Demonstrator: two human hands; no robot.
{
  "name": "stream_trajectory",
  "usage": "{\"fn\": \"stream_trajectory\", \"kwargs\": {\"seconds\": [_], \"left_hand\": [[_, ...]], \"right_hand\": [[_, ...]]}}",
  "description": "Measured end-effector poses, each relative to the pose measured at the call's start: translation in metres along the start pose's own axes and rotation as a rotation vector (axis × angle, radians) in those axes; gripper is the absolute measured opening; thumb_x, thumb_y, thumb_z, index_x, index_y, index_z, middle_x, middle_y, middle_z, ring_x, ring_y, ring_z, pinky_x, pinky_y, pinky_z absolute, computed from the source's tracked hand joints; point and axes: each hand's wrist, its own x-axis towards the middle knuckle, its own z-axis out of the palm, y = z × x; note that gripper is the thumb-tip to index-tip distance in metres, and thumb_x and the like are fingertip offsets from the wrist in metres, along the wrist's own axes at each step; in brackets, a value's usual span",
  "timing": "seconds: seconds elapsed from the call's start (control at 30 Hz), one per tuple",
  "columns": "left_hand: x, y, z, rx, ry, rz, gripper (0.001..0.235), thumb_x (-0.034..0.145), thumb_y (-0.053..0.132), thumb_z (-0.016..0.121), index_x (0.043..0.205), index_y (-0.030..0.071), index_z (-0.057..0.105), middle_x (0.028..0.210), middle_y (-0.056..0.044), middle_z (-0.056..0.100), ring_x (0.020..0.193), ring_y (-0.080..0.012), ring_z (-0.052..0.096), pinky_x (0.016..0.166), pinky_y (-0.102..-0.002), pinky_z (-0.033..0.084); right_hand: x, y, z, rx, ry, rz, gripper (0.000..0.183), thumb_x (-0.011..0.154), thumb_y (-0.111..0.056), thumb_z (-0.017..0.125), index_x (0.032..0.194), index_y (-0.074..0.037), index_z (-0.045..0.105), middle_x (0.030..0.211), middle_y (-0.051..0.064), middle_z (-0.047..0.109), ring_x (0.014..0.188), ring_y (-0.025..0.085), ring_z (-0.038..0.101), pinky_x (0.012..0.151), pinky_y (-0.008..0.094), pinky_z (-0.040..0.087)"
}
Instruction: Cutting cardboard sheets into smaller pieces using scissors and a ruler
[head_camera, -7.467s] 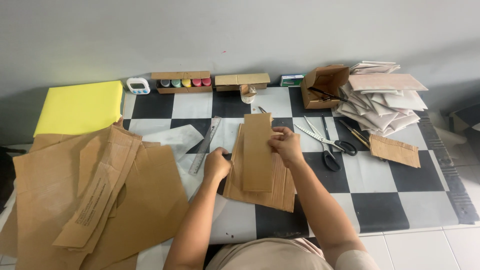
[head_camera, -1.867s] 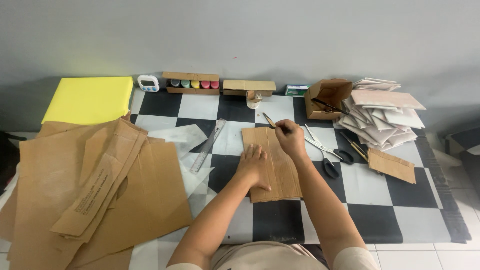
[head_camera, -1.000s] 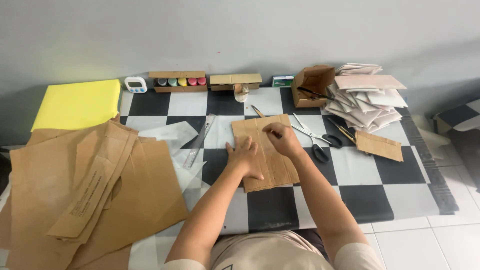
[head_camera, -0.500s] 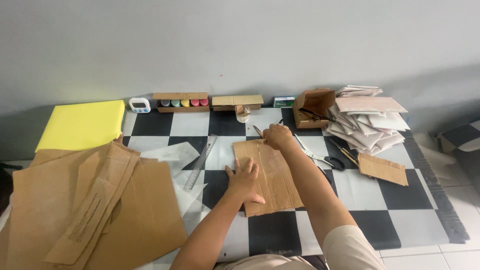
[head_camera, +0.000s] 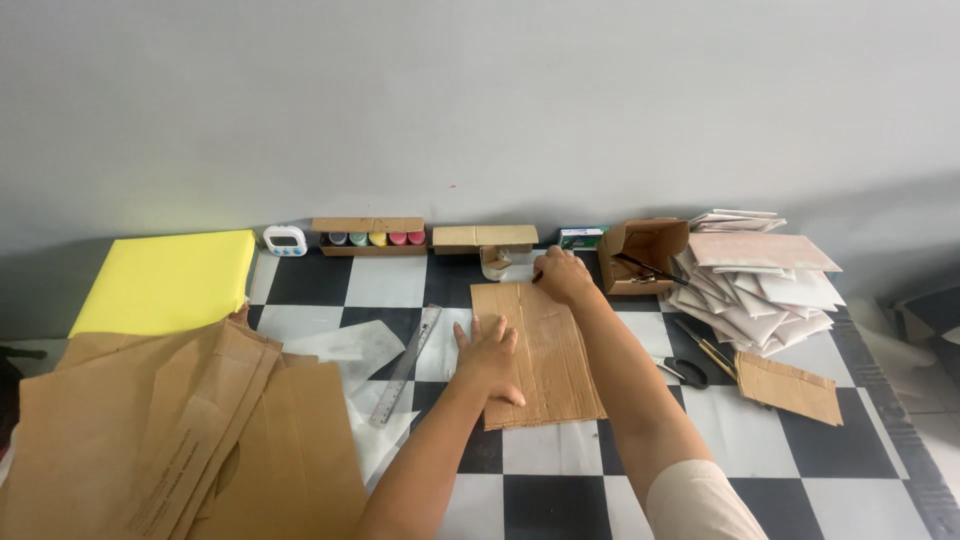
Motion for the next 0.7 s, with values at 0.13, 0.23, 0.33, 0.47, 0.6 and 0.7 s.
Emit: {"fn": "stream_trajectory", "kwargs": {"seconds": [0.13, 0.23, 0.33, 0.47, 0.6, 0.7], "left_hand": [[0.001, -0.005, -0.006, -0.045, -0.027, 0.024, 0.124, 0.059, 0.057, 0.083, 0.161, 0.016, 0.026, 0.172, -0.005, 0.012, 0.154, -0.0497, 0.007, 0.118, -0.075, 0.000], [0.008, -0.006, 0.003, -0.067, -0.035, 0.017, 0.125, 0.059, 0.054, 0.085, 0.162, 0.015, 0.025, 0.172, -0.006, 0.012, 0.154, -0.0500, 0.006, 0.118, -0.074, 0.001], [0.014, -0.008, 0.012, -0.082, 0.026, 0.029, 0.126, 0.056, 0.052, 0.089, 0.161, 0.015, 0.029, 0.171, -0.008, 0.016, 0.152, -0.0522, 0.007, 0.114, -0.079, 0.000], [0.012, -0.009, 0.014, -0.100, 0.063, 0.034, 0.123, 0.057, 0.050, 0.090, 0.159, 0.015, 0.031, 0.170, -0.008, 0.020, 0.152, -0.0521, 0.009, 0.113, -0.082, 0.002], [0.030, -0.015, 0.031, -0.094, 0.090, 0.039, 0.132, 0.049, 0.059, 0.090, 0.159, 0.017, 0.031, 0.170, -0.006, 0.020, 0.152, -0.0511, 0.011, 0.110, -0.084, 0.003], [0.013, -0.009, 0.013, -0.079, 0.038, 0.022, 0.125, 0.057, 0.054, 0.090, 0.160, 0.018, 0.029, 0.171, -0.005, 0.017, 0.153, -0.0494, 0.008, 0.110, -0.084, 0.003]], "right_hand": [[-0.045, -0.026, -0.042, 0.294, 0.298, 0.065, 0.027, 0.102, -0.033, 0.057, 0.119, -0.016, 0.069, 0.128, 0.010, 0.058, 0.114, 0.036, 0.065, 0.095, 0.044, 0.056], [-0.071, -0.034, -0.031, 0.615, 0.570, 0.050, 0.017, 0.101, -0.033, 0.066, 0.106, -0.018, 0.073, 0.098, 0.005, 0.068, 0.093, 0.029, 0.071, 0.081, 0.040, 0.059], [-0.085, -0.043, -0.023, 0.750, 0.629, 0.069, 0.013, 0.098, -0.028, 0.073, 0.096, -0.016, 0.074, 0.086, 0.003, 0.073, 0.083, 0.024, 0.073, 0.072, 0.034, 0.060], [-0.098, -0.053, -0.027, 0.748, 0.609, 0.039, 0.010, 0.096, -0.023, 0.074, 0.095, -0.014, 0.076, 0.086, 0.005, 0.075, 0.082, 0.025, 0.074, 0.071, 0.035, 0.061], [-0.113, -0.067, -0.044, 0.743, 0.591, -0.018, 0.008, 0.094, -0.017, 0.074, 0.095, -0.010, 0.075, 0.088, 0.011, 0.075, 0.086, 0.030, 0.074, 0.073, 0.037, 0.062], [-0.130, -0.072, -0.048, 0.736, 0.552, -0.078, 0.008, 0.094, -0.016, 0.073, 0.096, -0.009, 0.074, 0.086, 0.013, 0.073, 0.084, 0.032, 0.074, 0.070, 0.041, 0.062]]}}
